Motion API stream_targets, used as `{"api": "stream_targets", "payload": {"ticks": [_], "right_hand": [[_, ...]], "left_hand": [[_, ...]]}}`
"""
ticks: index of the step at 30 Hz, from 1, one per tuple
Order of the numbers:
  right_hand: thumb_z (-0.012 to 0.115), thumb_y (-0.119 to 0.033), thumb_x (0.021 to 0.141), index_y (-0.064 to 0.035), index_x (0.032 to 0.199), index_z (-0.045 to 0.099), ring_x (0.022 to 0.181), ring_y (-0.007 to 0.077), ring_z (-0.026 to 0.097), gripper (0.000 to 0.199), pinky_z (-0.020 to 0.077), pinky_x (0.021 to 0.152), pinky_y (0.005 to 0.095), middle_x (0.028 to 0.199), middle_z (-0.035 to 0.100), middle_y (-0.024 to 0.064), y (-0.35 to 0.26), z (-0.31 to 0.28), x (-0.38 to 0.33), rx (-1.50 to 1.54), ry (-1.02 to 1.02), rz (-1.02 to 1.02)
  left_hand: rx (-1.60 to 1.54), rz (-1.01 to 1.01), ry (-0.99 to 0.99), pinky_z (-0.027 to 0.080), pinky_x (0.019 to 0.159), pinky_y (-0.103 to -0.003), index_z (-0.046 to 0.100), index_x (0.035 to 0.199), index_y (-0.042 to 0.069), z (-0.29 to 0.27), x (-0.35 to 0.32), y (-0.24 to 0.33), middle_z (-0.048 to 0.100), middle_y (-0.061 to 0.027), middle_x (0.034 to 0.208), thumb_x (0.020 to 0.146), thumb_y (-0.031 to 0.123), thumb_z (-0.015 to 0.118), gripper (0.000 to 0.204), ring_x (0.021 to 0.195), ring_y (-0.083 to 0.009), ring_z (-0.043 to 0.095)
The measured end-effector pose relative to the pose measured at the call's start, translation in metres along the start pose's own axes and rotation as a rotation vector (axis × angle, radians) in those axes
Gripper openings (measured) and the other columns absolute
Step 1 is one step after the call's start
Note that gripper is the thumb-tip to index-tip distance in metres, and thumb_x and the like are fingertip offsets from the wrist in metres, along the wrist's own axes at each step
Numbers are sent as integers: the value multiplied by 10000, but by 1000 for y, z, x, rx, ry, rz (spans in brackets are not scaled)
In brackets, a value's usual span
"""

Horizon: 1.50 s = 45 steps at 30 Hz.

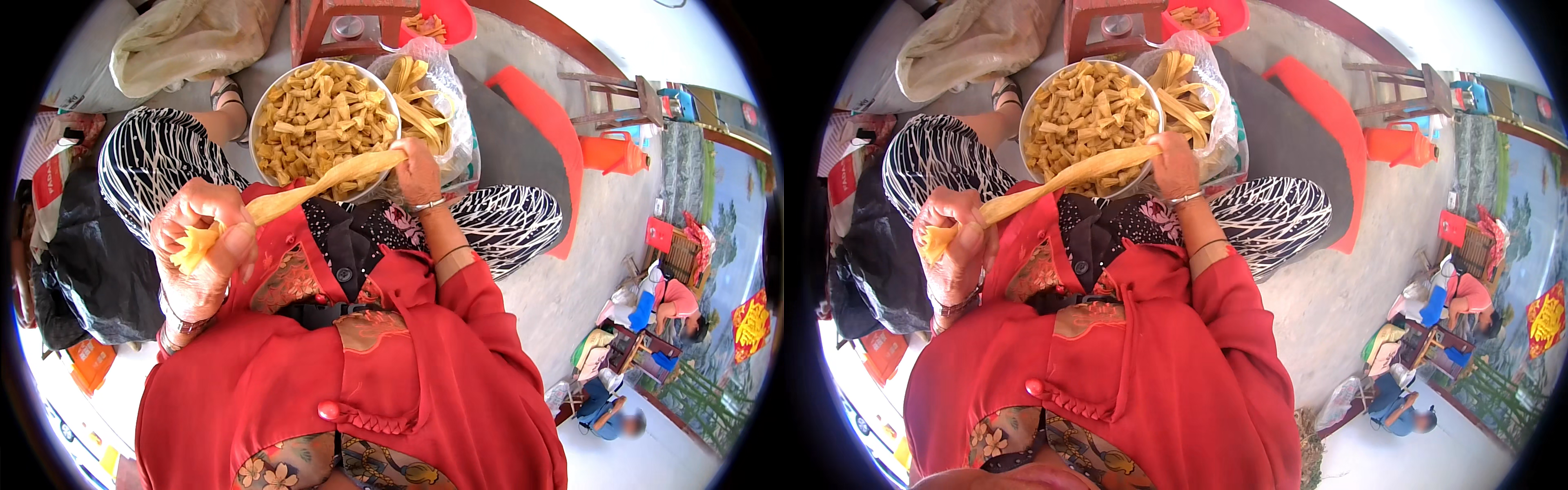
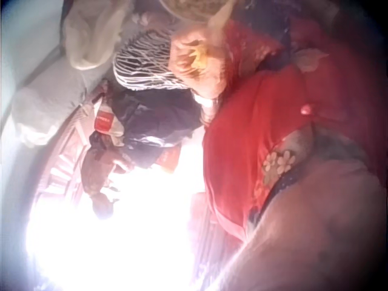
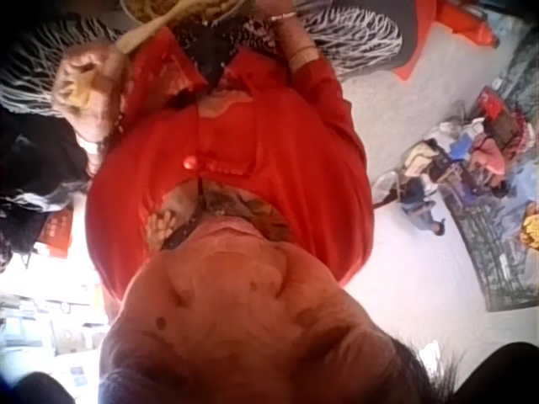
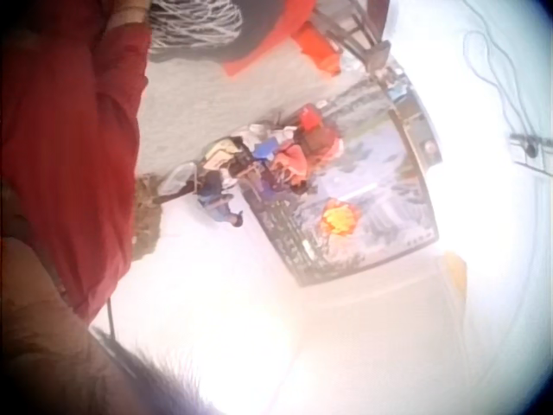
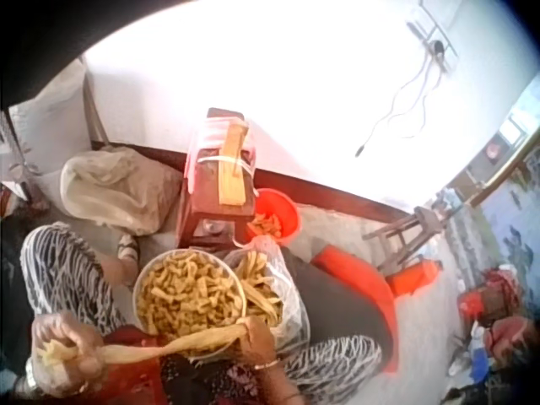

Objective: The person strips long pieces of a vegetable by hand and places the smaller pieces into a metal bowl.

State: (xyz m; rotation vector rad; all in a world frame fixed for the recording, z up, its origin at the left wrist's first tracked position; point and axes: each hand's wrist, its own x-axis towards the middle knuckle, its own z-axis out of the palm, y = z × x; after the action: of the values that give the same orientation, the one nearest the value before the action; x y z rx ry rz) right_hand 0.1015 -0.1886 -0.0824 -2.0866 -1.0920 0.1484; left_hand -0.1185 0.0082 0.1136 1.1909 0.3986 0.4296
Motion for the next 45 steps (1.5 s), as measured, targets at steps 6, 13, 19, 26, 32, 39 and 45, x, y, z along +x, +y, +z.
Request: {"api": "stream_targets", "payload": {"ticks": [6,13,19,26,32,39,45], "right_hand": [[549,-12,755,-51,977,546,899,355,552,225,444,798,412,938,582,157,40,14,-5,-81,124,169],[518,-66,806,19,1086,556,1021,380,561,295,433,879,420,1075,593,256,51,41,-16,1,248,848],[501,-103,814,44,1156,548,1063,444,519,374,410,909,428,1129,569,287,122,72,-23,105,384,998],[505,-187,883,23,1133,571,926,329,607,333,482,809,384,1106,615,187,134,66,6,495,697,1160],[562,-208,874,-35,1146,535,955,285,599,323,515,822,414,1120,588,132,157,71,31,1401,1002,1122],[529,-292,892,-61,1140,537,899,256,576,339,485,764,375,1045,577,113,194,75,33,1460,958,1086],[519,-297,897,-65,1124,539,843,242,554,324,465,720,367,986,554,101,213,67,38,1464,983,1101]], "left_hand": [[-20,19,-53,381,457,-200,490,808,15,4,14,0,520,-60,672,784,-75,548,110,504,-77,479],[-43,85,-108,370,466,-213,512,809,20,6,22,1,534,-49,662,751,-78,572,129,534,-91,481],[51,236,-264,369,468,-215,534,784,24,-6,28,-3,571,-69,657,725,-58,604,124,526,-118,509],[-96,240,-347,436,429,-257,523,866,-3,-17,28,-12,573,-77,673,755,-19,582,126,457,-153,542],[-64,154,-276,463,445,-263,531,899,22,-19,24,-5,558,-86,721,799,24,568,107,504,-162,548],[-60,34,-146,474,447,-268,536,918,71,-7,33,9,501,-50,630,851,117,581,93,482,-148,506],[-68,-10,-154,462,406,-271,509,884,94,-8,48,9,428,23,442,854,146,591,101,358,-110,408]]}}
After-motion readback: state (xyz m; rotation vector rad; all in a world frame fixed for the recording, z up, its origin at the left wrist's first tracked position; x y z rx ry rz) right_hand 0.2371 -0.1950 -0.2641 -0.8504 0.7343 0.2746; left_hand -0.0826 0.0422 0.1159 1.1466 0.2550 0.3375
